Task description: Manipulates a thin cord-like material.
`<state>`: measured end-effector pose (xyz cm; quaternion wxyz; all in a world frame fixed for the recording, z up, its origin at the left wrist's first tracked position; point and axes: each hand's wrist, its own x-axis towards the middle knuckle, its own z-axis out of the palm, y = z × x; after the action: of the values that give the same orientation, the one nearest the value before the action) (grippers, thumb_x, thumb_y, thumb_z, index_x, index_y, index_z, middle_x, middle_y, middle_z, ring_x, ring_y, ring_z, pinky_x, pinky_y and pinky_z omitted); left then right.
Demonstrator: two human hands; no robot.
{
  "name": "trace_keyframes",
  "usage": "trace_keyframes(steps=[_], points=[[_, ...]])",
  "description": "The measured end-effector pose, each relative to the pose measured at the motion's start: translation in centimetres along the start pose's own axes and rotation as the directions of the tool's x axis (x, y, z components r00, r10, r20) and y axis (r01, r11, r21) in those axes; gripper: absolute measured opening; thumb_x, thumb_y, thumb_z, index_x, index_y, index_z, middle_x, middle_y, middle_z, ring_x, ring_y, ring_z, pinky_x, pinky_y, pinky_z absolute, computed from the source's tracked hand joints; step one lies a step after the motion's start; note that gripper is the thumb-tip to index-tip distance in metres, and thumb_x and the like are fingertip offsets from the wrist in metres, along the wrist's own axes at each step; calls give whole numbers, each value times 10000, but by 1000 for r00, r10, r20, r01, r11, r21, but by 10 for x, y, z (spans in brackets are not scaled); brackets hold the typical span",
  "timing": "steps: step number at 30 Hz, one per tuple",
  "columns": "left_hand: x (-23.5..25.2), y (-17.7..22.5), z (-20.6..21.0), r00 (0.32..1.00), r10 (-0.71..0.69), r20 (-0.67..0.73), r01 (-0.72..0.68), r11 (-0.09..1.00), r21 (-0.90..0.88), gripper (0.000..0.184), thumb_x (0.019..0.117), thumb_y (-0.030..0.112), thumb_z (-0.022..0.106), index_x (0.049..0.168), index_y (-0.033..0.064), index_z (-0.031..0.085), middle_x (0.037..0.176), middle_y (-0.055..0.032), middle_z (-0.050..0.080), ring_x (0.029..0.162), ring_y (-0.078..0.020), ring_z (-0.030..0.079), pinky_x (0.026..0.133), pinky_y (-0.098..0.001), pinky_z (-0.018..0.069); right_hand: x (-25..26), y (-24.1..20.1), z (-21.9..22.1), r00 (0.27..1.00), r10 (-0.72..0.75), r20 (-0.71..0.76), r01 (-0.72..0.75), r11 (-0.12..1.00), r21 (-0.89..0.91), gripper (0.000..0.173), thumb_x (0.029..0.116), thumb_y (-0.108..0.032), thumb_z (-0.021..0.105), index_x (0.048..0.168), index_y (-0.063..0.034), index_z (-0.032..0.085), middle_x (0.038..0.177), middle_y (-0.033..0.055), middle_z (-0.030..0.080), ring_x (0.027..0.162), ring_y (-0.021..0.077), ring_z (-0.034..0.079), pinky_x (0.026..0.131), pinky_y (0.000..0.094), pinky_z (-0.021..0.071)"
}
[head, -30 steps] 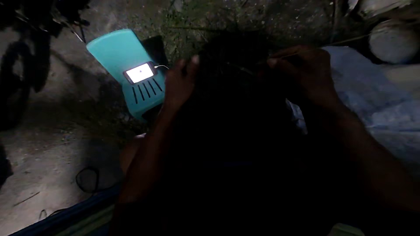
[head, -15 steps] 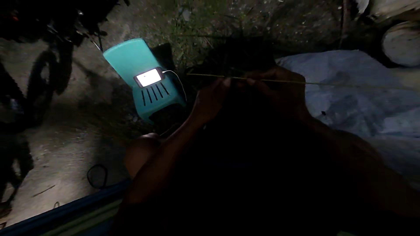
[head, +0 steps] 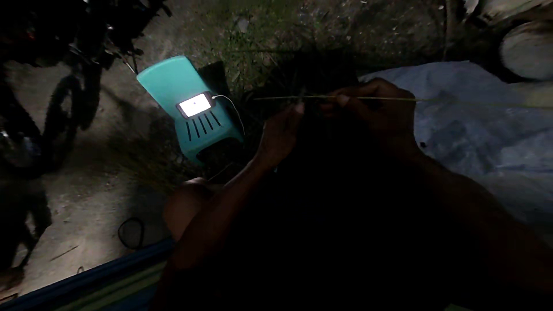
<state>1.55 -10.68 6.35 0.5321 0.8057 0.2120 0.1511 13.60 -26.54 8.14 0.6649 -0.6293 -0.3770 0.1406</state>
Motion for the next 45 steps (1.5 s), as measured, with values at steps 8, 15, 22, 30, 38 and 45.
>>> trace_keyframes(steps=[8,15,22,30,38,45], points=[[12,-4,1,989,-128,-70,124,991,-51,437,1121,344,371,1171,15,653,881,-72,615,756,-120,568,706,-329,509,0,-8,-6,997,77,-27,-77,997,-5,54,1009,-62,611,1050,-28,621,1036,22,761,873,126,760,809,283,652],[39,-34,-17,942,-301,-150,260,935,-243,468,1111,450,351,1037,92,643,636,20,468,480,-75,414,444,-238,392,6,-8,-12,996,82,-48,-84,995,-50,86,1018,-65,591,1082,-20,624,1016,5,763,872,103,756,813,269,647],[8,3,8,995,94,9,-95,987,127,395,1120,249,352,1130,-39,623,843,-98,610,728,-140,585,688,-325,517,12,-1,8,983,162,-82,-164,986,-26,74,1015,-100,618,1038,-30,619,959,4,762,832,92,752,784,265,644],[17,-7,3,994,96,61,-107,972,208,418,1120,288,374,1137,-16,659,863,-123,649,751,-201,620,711,-411,527,16,16,11,997,83,11,-82,994,-79,105,1019,-78,596,1066,9,631,1058,40,742,892,91,740,827,264,634],[28,-11,-13,998,-66,20,62,982,177,454,1133,306,332,1164,-30,635,909,-150,632,811,-221,608,760,-422,519,17,16,8,1000,-15,23,18,992,-126,102,1024,-80,591,1050,17,612,1106,63,738,906,116,749,825,284,645],[49,-36,-27,974,-220,-56,223,973,65,540,1126,408,311,1211,-7,647,1022,-171,651,899,-243,620,818,-460,524,17,7,8,1000,24,15,-22,990,-138,93,1026,-93,588,1059,-13,622,1068,14,751,896,84,746,817,259,638]])
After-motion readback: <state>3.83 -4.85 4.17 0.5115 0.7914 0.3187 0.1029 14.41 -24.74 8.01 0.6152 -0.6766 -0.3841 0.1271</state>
